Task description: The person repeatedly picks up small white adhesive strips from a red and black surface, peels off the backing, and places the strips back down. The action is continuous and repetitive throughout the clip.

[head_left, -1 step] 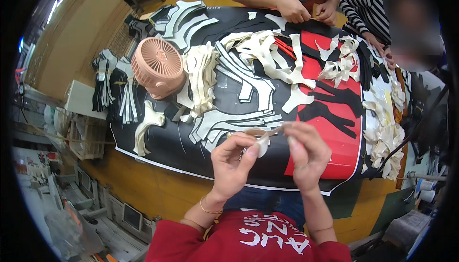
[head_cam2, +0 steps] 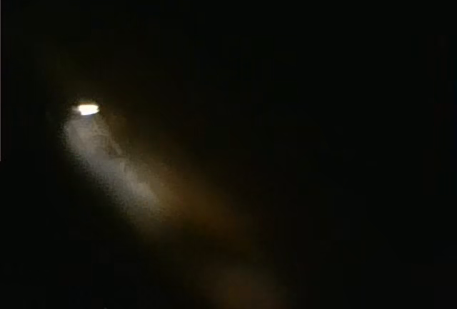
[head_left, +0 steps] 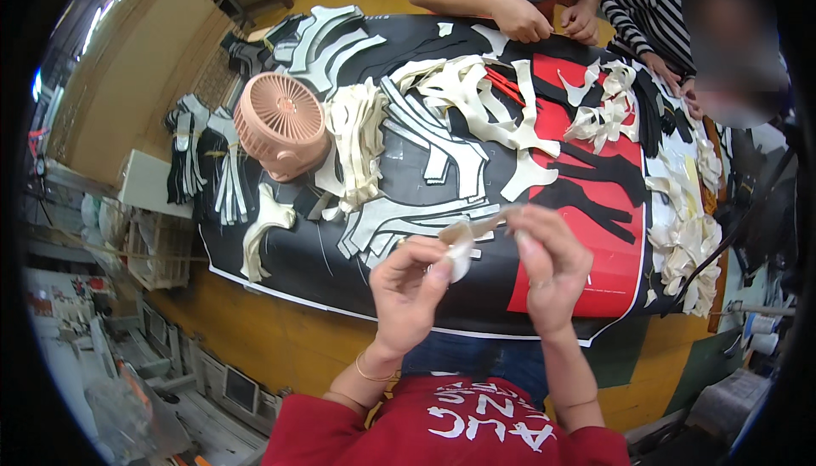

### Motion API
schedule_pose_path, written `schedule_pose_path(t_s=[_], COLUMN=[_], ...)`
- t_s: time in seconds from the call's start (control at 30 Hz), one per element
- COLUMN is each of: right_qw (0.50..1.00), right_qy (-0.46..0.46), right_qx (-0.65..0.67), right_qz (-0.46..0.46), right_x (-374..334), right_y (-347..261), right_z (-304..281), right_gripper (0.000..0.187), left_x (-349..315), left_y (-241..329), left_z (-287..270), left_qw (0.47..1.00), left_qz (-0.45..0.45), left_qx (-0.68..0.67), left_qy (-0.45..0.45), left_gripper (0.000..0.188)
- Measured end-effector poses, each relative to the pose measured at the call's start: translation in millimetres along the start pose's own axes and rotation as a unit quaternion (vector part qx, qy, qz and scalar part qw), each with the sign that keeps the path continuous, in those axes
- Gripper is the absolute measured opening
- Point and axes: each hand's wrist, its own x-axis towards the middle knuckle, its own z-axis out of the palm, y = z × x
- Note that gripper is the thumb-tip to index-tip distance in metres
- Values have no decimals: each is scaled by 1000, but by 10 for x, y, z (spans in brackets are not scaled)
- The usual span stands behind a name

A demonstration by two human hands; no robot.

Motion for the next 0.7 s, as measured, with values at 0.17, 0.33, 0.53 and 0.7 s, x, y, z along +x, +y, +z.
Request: schedule_pose_path(t_s=[0.17, 0.33, 0.53, 0.7], right_qw=[996, 974, 964, 950], right_qy=[32, -39, -132, -39], right_qx=[74, 212, -228, -300], right_qz=[42, 69, 37, -75], right_x=[514, 980, 1094, 706], right_y=[161, 580, 1015, 746], right_z=[-9, 348, 807, 565], right_gripper=[22, 25, 32, 30], left_x=[26, 14, 44, 240], left_y=[208, 746, 1131, 651], left_z=[-326, -890, -1008, -559], left_qw=[978, 950, 922, 939], left_qz=[64, 221, 337, 313], left_qx=[-154, -219, -192, 68], left_qy=[127, 38, -5, 124], left_gripper=[32, 48, 28, 28])
